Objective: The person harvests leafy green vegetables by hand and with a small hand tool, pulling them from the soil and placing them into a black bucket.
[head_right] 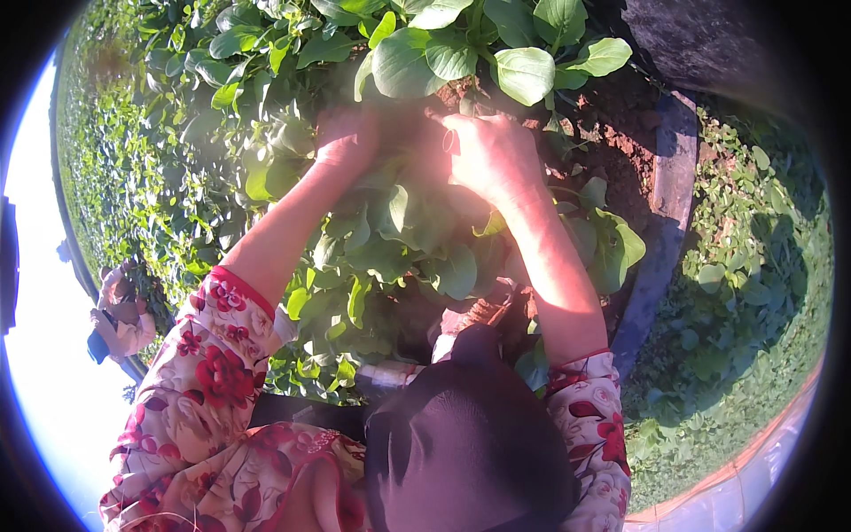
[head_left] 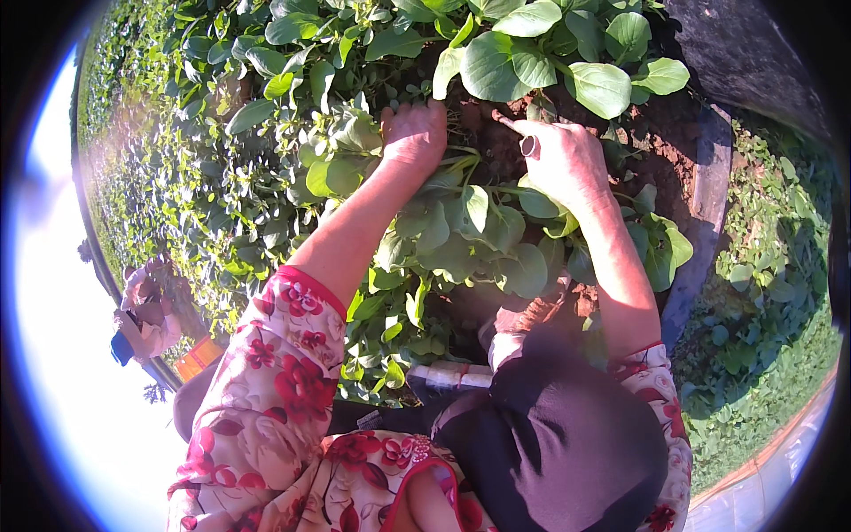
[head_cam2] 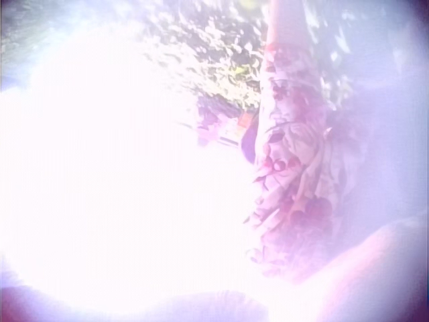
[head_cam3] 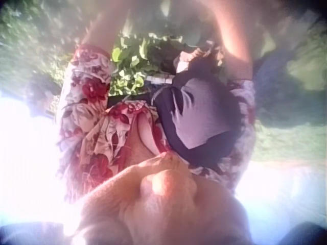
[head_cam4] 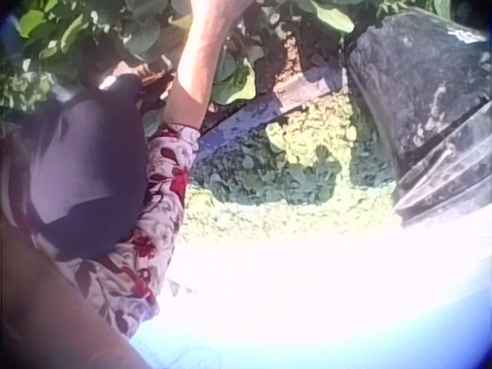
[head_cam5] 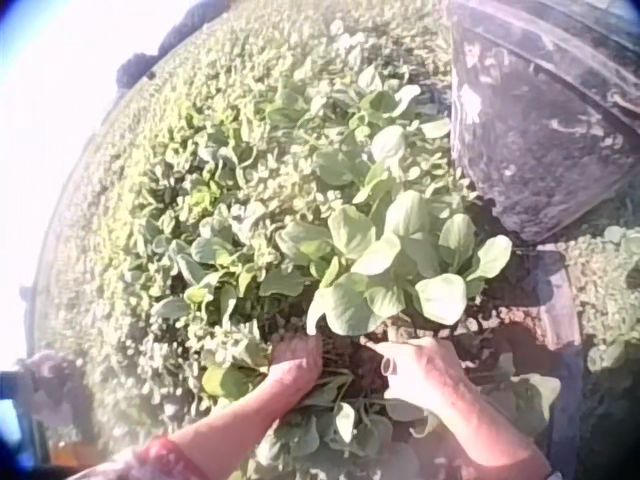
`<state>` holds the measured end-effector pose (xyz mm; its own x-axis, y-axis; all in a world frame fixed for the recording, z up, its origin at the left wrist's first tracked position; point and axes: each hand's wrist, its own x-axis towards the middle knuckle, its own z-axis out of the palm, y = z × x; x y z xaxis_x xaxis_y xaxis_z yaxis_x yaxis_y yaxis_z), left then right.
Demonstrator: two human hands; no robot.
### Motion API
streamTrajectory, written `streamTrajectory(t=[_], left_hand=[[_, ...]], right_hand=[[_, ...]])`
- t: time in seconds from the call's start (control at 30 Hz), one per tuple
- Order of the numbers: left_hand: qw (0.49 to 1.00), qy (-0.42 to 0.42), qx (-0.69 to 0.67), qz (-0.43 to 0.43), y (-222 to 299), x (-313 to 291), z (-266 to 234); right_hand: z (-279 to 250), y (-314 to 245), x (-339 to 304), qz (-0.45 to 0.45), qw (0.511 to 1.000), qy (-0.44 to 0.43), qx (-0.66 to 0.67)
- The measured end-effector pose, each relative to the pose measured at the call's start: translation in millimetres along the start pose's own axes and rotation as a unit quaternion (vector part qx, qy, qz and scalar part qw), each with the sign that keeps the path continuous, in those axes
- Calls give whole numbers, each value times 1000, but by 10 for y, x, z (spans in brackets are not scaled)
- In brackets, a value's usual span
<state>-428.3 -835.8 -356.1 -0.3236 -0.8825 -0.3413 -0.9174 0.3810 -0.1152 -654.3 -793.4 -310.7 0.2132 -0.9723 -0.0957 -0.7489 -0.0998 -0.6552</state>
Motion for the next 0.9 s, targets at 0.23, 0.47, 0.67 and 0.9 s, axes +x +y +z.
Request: streamTrajectory(t=[0.23, 0.47, 0.67, 0.9], left_hand=[[999, -30, -14, -21, 94, -25, -107], [982, -64, -161, -79, -106, 58, 72], [925, -111, -313, -185, -372, 146, 53], [937, -129, -304, -115, -257, 115, -34]], right_hand=[[-311, 250, -272, 118, 987, -54, 97], [-24, -72, 183, 46, 994, -86, 58], [-675, 42, -311, 136, 985, -101, 35], [-63, 43, 141, 57, 991, -100, 71]])
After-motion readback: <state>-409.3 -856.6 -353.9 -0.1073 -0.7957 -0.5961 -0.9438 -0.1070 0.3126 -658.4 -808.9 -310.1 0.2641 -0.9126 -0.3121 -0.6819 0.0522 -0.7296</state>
